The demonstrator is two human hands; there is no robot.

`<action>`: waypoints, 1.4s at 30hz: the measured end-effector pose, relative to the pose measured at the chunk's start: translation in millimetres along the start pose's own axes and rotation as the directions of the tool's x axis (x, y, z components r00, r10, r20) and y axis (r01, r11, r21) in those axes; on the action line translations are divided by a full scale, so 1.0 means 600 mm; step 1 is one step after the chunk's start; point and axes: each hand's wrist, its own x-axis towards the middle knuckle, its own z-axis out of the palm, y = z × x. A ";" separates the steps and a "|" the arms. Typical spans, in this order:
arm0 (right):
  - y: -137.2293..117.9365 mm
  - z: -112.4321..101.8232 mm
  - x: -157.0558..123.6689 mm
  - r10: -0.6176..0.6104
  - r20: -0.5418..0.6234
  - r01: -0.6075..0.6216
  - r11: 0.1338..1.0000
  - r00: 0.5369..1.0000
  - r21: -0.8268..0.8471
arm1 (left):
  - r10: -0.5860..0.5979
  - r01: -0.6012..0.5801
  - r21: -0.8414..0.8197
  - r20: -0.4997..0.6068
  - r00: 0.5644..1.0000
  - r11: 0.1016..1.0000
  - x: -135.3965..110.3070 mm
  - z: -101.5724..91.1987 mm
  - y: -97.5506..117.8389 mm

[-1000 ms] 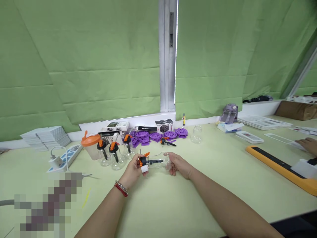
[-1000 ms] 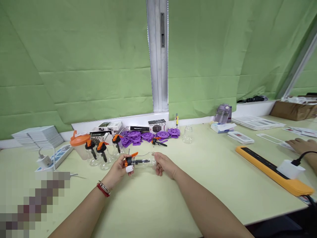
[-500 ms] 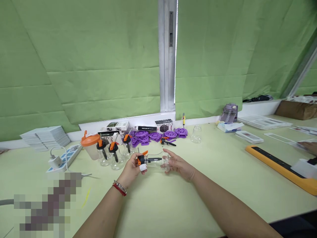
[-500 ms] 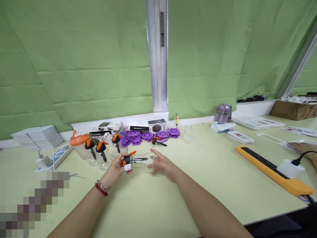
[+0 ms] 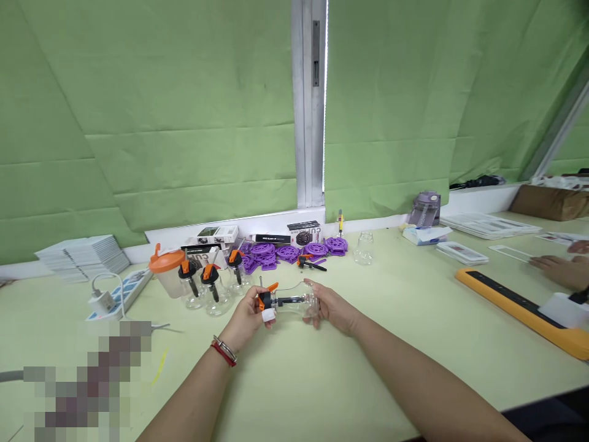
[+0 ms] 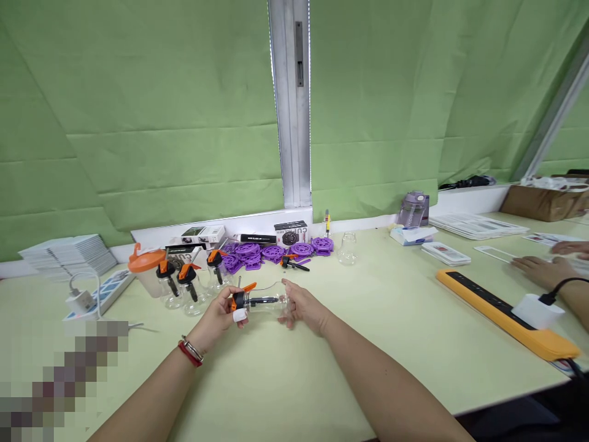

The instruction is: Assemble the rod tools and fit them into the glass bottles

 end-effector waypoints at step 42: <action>-0.014 -0.007 -0.017 -0.040 0.077 0.040 0.999 0.996 0.011 | 0.063 -0.063 -0.019 0.032 0.997 0.998 -0.003 -0.011 -0.003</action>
